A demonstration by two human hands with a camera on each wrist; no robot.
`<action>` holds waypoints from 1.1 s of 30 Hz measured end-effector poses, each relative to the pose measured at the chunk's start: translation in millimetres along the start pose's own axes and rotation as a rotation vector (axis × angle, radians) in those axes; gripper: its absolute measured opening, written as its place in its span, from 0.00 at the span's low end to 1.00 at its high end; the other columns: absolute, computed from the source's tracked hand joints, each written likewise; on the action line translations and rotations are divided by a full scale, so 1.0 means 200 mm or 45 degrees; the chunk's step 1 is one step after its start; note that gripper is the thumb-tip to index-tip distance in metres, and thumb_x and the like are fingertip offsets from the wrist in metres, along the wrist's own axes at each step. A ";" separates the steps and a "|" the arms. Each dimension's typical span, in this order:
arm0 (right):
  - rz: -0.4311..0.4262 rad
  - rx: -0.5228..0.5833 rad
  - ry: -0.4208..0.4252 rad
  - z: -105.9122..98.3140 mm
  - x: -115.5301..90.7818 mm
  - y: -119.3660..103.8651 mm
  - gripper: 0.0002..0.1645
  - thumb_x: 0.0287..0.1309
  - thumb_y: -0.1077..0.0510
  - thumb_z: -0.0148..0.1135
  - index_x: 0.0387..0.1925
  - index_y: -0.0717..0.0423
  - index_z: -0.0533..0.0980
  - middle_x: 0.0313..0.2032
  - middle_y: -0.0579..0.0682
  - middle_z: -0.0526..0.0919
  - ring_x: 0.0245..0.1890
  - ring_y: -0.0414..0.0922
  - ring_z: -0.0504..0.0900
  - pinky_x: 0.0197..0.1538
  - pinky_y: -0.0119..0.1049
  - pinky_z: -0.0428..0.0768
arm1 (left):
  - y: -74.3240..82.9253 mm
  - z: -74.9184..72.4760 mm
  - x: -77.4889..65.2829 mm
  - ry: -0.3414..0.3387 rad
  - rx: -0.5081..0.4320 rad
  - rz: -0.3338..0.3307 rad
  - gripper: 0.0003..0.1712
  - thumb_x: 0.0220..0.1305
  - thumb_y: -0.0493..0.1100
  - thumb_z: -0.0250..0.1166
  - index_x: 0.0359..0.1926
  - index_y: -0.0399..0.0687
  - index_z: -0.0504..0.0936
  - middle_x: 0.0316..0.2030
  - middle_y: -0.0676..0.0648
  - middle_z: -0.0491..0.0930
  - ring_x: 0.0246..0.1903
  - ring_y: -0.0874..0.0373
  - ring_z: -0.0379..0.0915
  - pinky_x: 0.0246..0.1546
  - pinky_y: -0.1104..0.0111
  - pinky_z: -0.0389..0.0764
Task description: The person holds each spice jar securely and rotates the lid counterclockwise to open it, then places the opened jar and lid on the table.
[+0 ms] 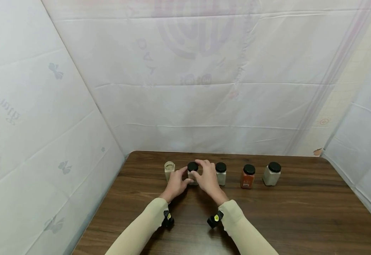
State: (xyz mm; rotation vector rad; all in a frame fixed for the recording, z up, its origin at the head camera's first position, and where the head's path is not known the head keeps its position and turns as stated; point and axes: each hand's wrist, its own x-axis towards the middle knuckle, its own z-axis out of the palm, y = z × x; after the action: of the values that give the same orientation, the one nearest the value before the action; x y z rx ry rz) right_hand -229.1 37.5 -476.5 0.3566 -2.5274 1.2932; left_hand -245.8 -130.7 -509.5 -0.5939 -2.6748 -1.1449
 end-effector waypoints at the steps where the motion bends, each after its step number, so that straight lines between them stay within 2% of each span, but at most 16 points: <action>1: 0.006 0.006 -0.007 0.00 0.00 0.00 0.28 0.65 0.59 0.71 0.65 0.57 0.76 0.59 0.58 0.79 0.58 0.59 0.73 0.57 0.56 0.77 | 0.00 0.00 0.00 0.001 0.002 0.005 0.26 0.65 0.42 0.73 0.62 0.42 0.81 0.49 0.42 0.87 0.51 0.49 0.84 0.53 0.52 0.83; 8: 0.008 0.003 -0.058 -0.01 0.01 0.00 0.26 0.68 0.63 0.66 0.66 0.55 0.76 0.62 0.57 0.79 0.61 0.58 0.73 0.59 0.57 0.77 | 0.00 0.00 0.00 0.007 -0.006 0.027 0.26 0.64 0.42 0.74 0.62 0.42 0.81 0.47 0.42 0.88 0.49 0.49 0.85 0.51 0.52 0.83; 17: -0.015 -0.018 -0.135 -0.02 0.01 0.01 0.30 0.69 0.62 0.66 0.70 0.55 0.73 0.66 0.58 0.75 0.64 0.61 0.70 0.61 0.59 0.75 | 0.00 0.00 0.00 -0.005 -0.004 0.013 0.27 0.63 0.42 0.74 0.62 0.43 0.81 0.47 0.44 0.88 0.49 0.49 0.85 0.52 0.53 0.83; 23: -0.011 -0.005 -0.084 -0.01 0.00 0.00 0.35 0.64 0.53 0.72 0.70 0.55 0.73 0.63 0.59 0.77 0.61 0.62 0.70 0.60 0.58 0.74 | 0.00 0.00 0.00 -0.007 -0.001 -0.005 0.26 0.65 0.42 0.73 0.63 0.44 0.81 0.50 0.44 0.87 0.52 0.50 0.83 0.55 0.53 0.81; 29: 0.019 -0.036 -0.002 0.00 0.00 -0.01 0.31 0.61 0.50 0.74 0.63 0.55 0.78 0.55 0.58 0.78 0.53 0.57 0.71 0.53 0.53 0.75 | 0.00 0.00 0.00 -0.007 0.005 0.003 0.26 0.65 0.42 0.73 0.62 0.42 0.81 0.51 0.43 0.87 0.53 0.49 0.83 0.55 0.52 0.81; 33: 0.020 -0.045 0.014 0.01 0.00 -0.02 0.29 0.62 0.51 0.74 0.62 0.55 0.79 0.53 0.57 0.78 0.51 0.56 0.71 0.51 0.51 0.75 | 0.00 0.00 0.00 -0.007 0.000 -0.002 0.25 0.65 0.42 0.73 0.62 0.43 0.81 0.50 0.44 0.87 0.53 0.50 0.83 0.55 0.53 0.81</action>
State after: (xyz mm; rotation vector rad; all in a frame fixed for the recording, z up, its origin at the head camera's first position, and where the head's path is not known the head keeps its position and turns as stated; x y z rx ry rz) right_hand -228.3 34.4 -474.1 0.3215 -2.5453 1.2508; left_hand -246.5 -130.5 -509.0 -0.5958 -2.6800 -1.1450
